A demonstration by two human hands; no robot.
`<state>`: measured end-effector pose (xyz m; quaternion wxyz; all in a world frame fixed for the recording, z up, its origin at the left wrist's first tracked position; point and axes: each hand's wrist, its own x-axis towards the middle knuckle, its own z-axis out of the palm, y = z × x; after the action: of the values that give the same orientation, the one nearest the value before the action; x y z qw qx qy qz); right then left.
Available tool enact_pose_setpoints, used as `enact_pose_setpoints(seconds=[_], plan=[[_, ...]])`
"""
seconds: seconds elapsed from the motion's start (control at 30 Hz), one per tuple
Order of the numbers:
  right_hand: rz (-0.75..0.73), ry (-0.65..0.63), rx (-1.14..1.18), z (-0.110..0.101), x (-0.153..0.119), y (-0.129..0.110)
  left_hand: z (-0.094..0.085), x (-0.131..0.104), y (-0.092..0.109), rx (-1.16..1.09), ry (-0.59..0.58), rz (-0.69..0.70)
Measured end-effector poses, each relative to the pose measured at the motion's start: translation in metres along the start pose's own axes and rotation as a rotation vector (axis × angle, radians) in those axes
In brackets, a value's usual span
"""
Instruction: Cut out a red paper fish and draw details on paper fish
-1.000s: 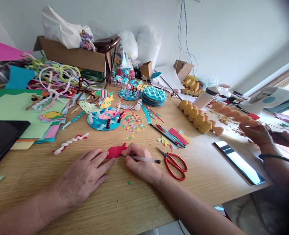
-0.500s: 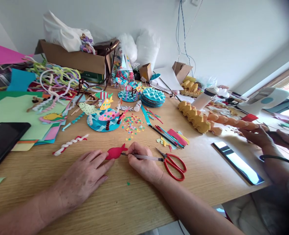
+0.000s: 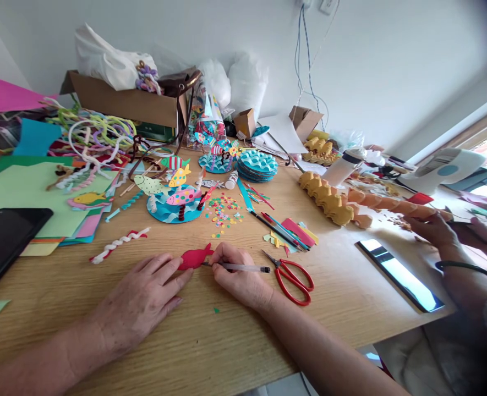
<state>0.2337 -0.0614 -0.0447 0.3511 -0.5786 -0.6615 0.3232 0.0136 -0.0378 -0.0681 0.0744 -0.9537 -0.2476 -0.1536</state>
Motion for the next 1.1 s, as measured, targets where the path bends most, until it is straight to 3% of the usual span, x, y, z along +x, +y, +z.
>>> enact_pose_setpoints(seconds=[1.1], plan=[[-0.028,0.016,0.015,-0.0003,0.0006,-0.0008,0.0003,-0.0004,-0.0002,-0.039,-0.002,-0.023]])
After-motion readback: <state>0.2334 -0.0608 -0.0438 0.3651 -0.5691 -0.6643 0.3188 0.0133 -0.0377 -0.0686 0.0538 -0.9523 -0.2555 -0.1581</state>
